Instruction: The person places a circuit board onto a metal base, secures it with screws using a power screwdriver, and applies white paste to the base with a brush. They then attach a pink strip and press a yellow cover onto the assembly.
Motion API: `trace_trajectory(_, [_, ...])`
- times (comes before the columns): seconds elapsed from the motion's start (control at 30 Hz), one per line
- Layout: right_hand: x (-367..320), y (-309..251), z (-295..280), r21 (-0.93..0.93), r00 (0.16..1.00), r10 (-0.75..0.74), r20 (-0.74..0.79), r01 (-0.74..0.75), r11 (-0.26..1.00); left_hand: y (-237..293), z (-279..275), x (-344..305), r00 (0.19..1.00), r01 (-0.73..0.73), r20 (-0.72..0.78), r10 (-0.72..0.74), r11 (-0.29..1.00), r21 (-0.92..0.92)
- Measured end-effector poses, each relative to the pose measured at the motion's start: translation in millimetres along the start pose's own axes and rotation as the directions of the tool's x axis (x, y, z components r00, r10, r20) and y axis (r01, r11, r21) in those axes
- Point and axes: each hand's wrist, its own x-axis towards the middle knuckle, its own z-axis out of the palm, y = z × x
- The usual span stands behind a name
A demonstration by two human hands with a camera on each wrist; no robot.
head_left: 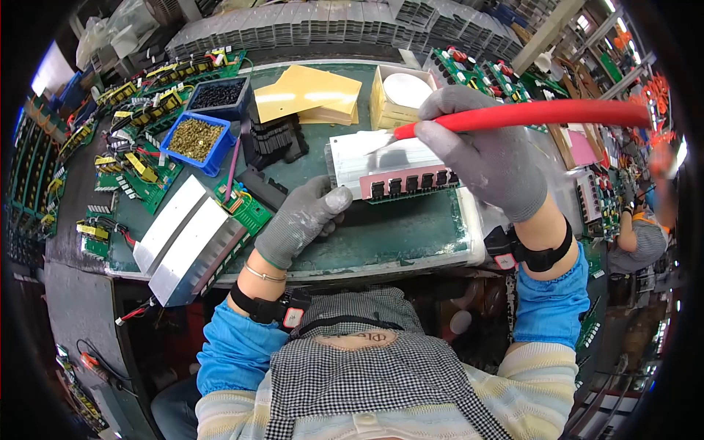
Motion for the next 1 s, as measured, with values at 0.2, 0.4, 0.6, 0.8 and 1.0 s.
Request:
trace_trajectory(0.2, [-15.0,19.6,-25.2,-0.058,0.985,0.166,-0.050,-0.168,0.984,2.4,1.4,-1.3,0.999,0.035,-0.029,-0.035,0.999,0.009])
trace_trajectory(0.4, [-26.9,24.2,-37.4,-0.104,0.975,0.193,-0.107,-0.204,0.973,-3.2,-0.4,1.4,0.999,0.027,-0.025,-0.027,0.999,0.028])
trace_trajectory(0.6, [-25.9,1.0,-32.9,0.075,0.977,0.152,-0.149,-0.142,0.987,5.0,1.7,-3.5,0.999,0.022,-0.027,-0.020,0.998,0.065])
trace_trajectory(0.8, [-26.6,24.3,-35.8,-0.075,0.987,0.118,-0.106,-0.126,0.989,1.6,1.0,-0.8,1.000,0.018,-0.024,-0.017,0.999,0.047])
trace_trajectory(1.0, [-34.8,28.6,-45.6,0.045,0.977,0.119,-0.177,-0.113,0.993,-4.7,-0.7,1.1,1.000,0.007,-0.027,-0.006,0.999,0.036])
